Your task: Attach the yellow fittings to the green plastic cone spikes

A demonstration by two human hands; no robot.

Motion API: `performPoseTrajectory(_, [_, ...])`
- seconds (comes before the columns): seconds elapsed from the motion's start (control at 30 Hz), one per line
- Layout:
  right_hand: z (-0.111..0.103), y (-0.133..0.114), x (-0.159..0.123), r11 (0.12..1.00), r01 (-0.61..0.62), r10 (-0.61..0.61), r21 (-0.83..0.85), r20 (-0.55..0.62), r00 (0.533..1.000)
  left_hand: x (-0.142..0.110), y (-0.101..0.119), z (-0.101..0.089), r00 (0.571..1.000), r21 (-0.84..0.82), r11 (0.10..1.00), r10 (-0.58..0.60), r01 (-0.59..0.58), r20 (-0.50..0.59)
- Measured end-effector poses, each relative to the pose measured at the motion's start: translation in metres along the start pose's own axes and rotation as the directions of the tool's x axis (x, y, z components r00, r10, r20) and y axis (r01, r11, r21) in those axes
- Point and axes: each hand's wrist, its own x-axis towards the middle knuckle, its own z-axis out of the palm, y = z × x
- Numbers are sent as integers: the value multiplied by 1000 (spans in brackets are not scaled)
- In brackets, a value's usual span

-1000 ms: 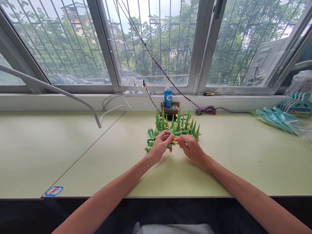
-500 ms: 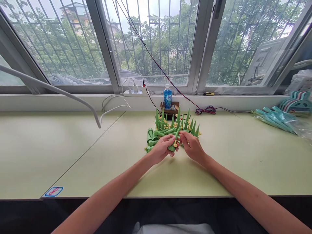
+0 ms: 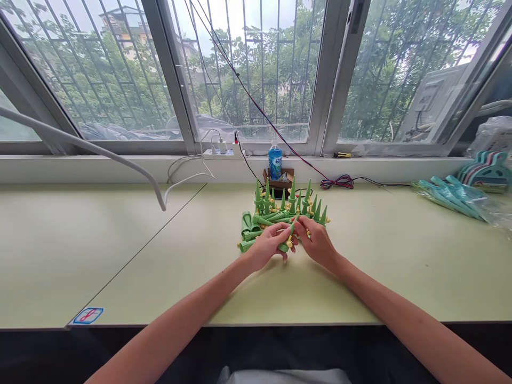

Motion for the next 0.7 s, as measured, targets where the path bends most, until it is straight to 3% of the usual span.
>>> performPoseTrajectory(0.17, [0,1,0,1000,-9,10,14,-25,1000,-1,-3,4,987,264,955,153,-135,-49])
performPoseTrajectory(0.4, [2,5,-1,1000,7,-9,-21,-83,997,-2,-8,3,934,688,703,341,-179,-105])
performPoseTrajectory(0.57, [4,6,-2,999,39,-42,-33,-95,995,-2,-9,3,912,814,548,406,-192,-59])
performPoseTrajectory(0.7, [4,7,-2,996,73,-78,-44,-113,991,-1,-11,2,901,854,492,428,-169,-68])
